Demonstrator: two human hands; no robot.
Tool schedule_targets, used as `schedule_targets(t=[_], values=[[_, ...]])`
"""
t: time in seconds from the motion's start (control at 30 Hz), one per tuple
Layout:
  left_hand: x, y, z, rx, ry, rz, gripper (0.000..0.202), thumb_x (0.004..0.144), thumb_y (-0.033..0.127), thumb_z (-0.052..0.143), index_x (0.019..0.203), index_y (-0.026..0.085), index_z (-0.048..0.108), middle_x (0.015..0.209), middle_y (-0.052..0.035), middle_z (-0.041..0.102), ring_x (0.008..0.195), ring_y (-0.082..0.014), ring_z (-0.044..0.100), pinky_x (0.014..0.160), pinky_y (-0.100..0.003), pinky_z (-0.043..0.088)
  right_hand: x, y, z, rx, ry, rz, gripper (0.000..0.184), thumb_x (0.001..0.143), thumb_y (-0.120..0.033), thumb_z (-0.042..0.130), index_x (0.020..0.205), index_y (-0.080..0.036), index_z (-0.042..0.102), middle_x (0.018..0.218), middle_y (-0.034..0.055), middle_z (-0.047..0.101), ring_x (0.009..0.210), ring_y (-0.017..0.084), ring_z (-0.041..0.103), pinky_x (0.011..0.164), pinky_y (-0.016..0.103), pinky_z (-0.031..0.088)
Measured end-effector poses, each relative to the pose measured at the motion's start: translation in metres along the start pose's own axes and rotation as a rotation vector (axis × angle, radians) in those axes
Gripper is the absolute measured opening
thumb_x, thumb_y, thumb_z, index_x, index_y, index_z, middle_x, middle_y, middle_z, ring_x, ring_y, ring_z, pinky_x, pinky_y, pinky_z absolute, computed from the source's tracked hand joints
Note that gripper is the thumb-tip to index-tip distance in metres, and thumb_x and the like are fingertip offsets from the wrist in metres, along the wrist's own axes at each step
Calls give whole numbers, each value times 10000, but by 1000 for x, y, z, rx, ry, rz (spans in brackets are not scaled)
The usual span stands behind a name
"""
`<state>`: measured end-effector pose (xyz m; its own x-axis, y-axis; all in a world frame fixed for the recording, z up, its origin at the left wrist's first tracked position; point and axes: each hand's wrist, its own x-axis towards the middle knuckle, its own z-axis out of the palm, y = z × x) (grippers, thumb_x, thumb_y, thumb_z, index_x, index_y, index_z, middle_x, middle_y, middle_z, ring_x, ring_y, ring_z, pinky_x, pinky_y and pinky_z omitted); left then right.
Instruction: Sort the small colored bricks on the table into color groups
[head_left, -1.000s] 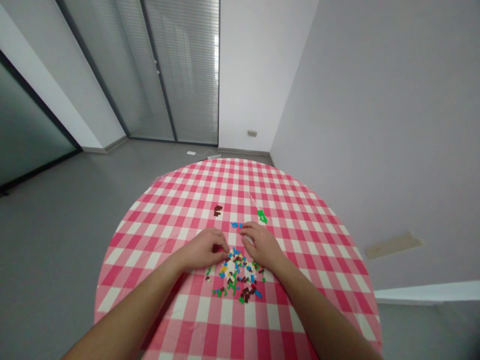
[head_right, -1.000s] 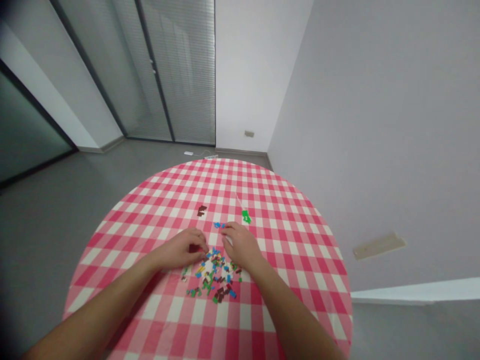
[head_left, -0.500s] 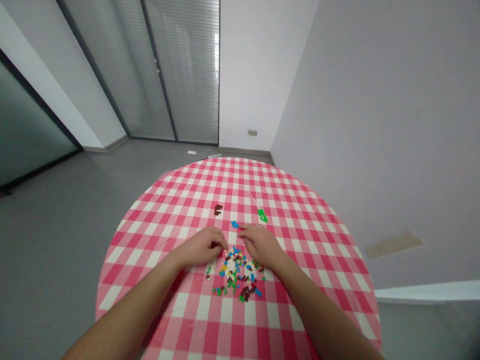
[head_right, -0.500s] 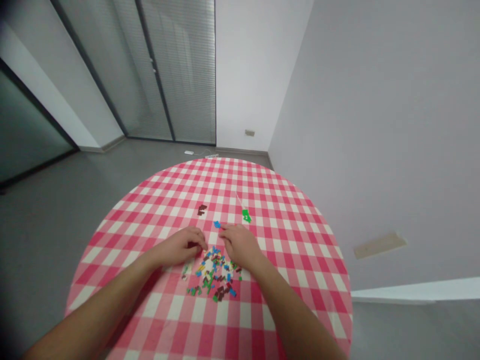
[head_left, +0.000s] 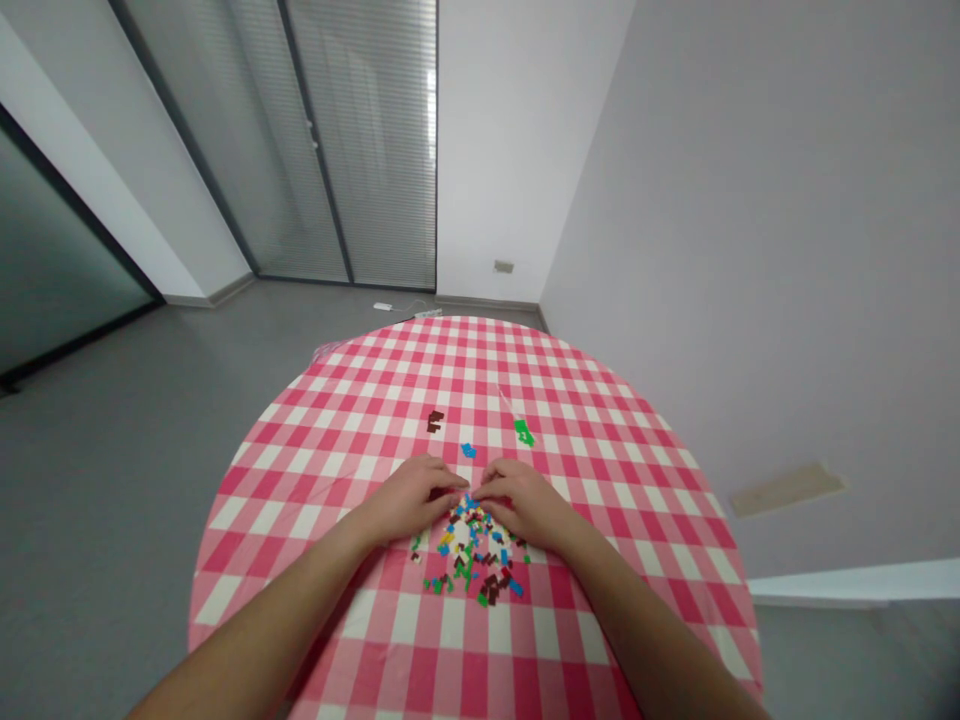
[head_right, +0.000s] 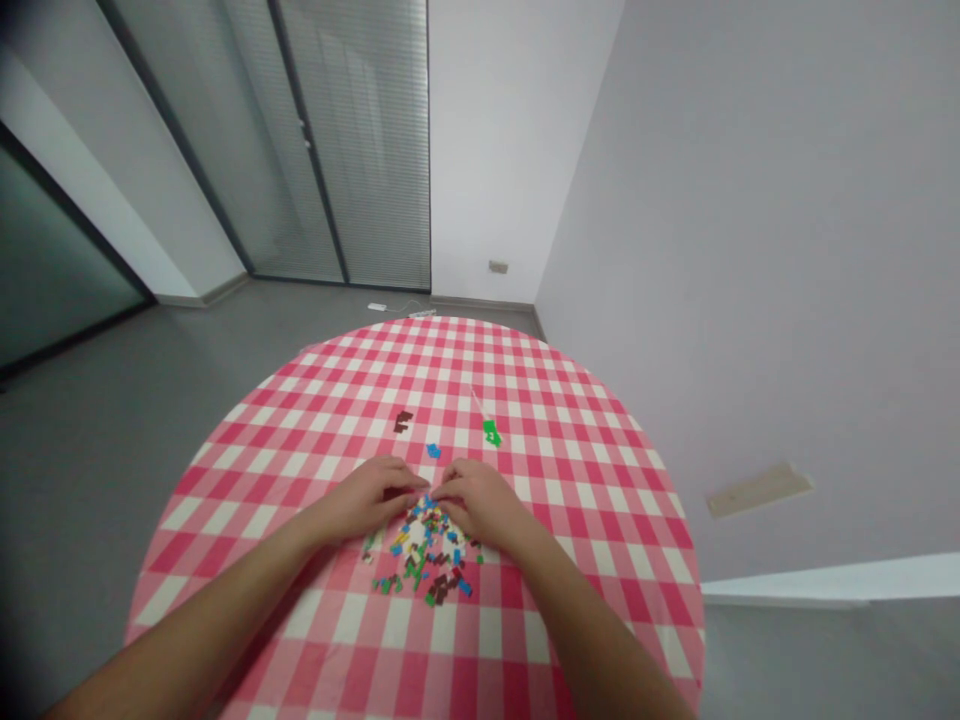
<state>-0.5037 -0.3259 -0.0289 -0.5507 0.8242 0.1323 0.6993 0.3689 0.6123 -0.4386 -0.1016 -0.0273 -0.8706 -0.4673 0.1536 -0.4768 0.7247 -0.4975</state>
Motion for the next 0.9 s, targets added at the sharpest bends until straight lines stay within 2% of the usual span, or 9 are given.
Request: schedule_targets(t=[0.23,0.37,0.5,0.63,0.8,0.9], values=[[0,2,-1,69,-30,32,212,925,312,595,1042,256,762,787,-47,638,827,-202,561,750,-302,394,3,-1,3,-29,-18,10,144,896,-201,630,956,-210,760,938,59,661,903,195,596,791,311,458],[-1,2,-2,47,-44,39,178,899,311,639,1005,260,772,794,-40,637,841,-198,561,755,-304,386,3,-1,6,87,56,17,158,921,-172,566,903,-189,722,901,59,680,877,191,606,802,310,464],[-1,-1,-2,23,-32,33,186,864,335,682,990,226,766,816,-42,656,837,-199,576,774,-314,401,3,-2,11,281,201,140,152,933,-179,522,919,-187,673,892,54,703,821,175,630,756,291,482],[-1,-3,-1,-14,-9,18,206,847,347,698,989,209,757,858,-50,683,859,-206,597,796,-322,419,4,-1,17,440,297,268,133,920,-231,521,882,-191,642,790,28,690,710,155,630,652,264,483],[-1,-3,-2,-38,-2,14,185,835,321,705,976,213,756,867,-44,699,865,-204,607,812,-325,430,6,4,20,454,354,359,75,803,-215,613,819,-186,681,750,32,703,664,163,639,612,269,499],[-1,-1,-4,-37,-7,10,172,823,292,712,960,200,759,862,-48,702,850,-201,613,806,-321,432,7,8,20,460,375,382,162,803,-220,605,919,-179,711,800,53,733,713,182,672,666,299,533]])
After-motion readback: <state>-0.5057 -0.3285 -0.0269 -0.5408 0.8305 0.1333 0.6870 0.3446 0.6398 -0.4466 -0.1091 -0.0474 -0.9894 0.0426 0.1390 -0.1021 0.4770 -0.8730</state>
